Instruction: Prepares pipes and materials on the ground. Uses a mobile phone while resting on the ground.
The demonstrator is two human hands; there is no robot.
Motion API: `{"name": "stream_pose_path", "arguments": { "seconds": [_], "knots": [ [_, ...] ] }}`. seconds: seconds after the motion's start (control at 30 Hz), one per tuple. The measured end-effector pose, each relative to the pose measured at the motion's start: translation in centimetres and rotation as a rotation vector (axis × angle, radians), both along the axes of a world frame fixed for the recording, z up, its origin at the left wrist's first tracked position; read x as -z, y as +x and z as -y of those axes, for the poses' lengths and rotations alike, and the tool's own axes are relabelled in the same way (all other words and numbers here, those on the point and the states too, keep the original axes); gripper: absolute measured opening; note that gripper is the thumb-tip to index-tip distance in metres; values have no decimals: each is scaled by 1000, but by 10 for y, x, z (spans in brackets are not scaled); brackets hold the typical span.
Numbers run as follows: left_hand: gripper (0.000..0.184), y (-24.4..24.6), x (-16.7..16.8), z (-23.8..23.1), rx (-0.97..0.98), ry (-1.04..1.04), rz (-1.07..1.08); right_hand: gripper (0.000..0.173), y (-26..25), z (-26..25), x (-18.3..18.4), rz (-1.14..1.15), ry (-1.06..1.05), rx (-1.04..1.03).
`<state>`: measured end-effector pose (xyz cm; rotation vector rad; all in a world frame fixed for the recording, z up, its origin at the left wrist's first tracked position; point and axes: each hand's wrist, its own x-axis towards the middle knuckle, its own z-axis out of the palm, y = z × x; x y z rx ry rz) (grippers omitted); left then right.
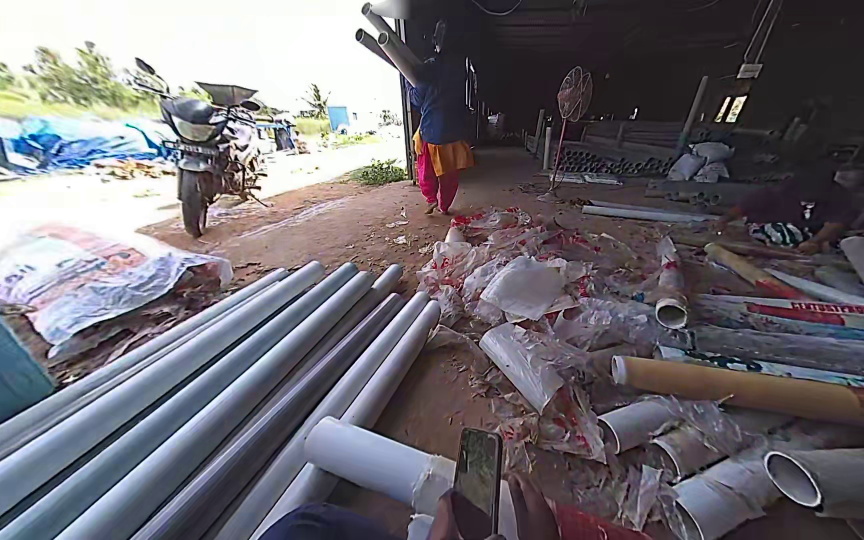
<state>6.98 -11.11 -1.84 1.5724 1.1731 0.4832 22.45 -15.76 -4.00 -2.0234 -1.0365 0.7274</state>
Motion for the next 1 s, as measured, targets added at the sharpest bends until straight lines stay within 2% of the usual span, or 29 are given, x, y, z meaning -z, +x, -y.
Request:
{"name": "stream_pose_path", "arguments": {
  "seconds": [0.1, 0.17, 0.23, 0.33, 0.4, 0.5, 0.6, 0.67, 0.87, 1.0],
  "knots": [
    [111, 5, -41, 2, -69, 111, -47, 56, -27, 9, -31, -738, 210, -46],
    [113, 3, -52, 7, -66, 219, 60, 59, -47, 17, -46, -1071, 333, 36],
    [105, 1, -61, 16, -1, 271, 211, 61, -49, 21, -56, -1207, 446, 127],
    [78, -4, -75, 27, 90, 344, 493, 70, -32, 27, -58, -1331, 674, 17],
    [69, -9, -79, 26, 142, 430, 610, 67, -24, 34, -67, -1322, 789, -22],
    [57, -14, -66, 15, 151, 547, 546, 63, -15, 46, -83, -1260, 907, -16],
    [40, -19, -47, 19, 106, 259, 461, 65, -5, 58, -89, -1247, 946, -86],
    [35, -20, -36, 26, 101, 139, 405, 64, -1, 62, -90, -1237, 968, -105],
    [28, -24, -25, 35, 219, 98, 380, 66, -2, 61, -89, -1184, 929, -64],
    [28, -24, -36, 35, 167, 183, 424, 63, -5, 62, -90, -1192, 879, -91]
  ]
}}
